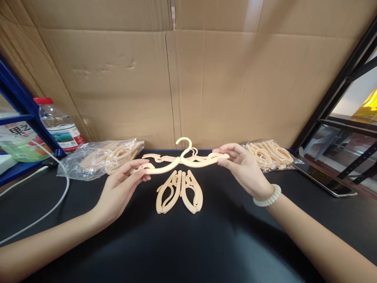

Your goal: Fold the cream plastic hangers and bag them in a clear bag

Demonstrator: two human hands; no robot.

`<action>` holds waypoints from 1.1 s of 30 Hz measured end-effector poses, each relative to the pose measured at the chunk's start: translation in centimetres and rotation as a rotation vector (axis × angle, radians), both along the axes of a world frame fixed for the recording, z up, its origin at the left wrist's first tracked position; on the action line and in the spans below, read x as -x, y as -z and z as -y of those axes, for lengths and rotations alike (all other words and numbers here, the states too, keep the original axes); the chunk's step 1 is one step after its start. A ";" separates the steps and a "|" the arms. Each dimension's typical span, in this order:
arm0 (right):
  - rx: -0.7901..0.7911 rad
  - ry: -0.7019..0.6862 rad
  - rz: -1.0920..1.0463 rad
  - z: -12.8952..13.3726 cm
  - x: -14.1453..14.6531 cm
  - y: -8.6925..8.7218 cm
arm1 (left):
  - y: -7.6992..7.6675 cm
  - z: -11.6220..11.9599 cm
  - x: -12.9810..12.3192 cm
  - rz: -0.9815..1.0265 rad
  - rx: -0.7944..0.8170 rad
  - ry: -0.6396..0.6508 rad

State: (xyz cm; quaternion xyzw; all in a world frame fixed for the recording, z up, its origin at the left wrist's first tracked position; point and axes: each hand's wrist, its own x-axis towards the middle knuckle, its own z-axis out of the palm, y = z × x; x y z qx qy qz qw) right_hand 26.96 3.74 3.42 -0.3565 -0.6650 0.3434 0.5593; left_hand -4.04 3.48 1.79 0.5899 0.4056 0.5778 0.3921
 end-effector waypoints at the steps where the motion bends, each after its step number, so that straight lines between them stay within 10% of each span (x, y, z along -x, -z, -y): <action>1: 0.035 -0.040 -0.041 -0.1 -0.1 0.1 | -0.2 0.1 -0.1 0.059 0.037 0.016; 9: 0.256 -0.239 -0.242 1.4 3.2 2.0 | -1.1 2.4 -1.5 0.111 0.176 0.140; 16: 0.272 -0.373 0.091 5.2 6.7 1.1 | -1.2 4.2 -2.4 0.149 0.312 0.268; 33: 0.203 -0.084 0.277 5.6 7.4 2.6 | -0.3 4.7 -3.0 0.010 0.233 0.411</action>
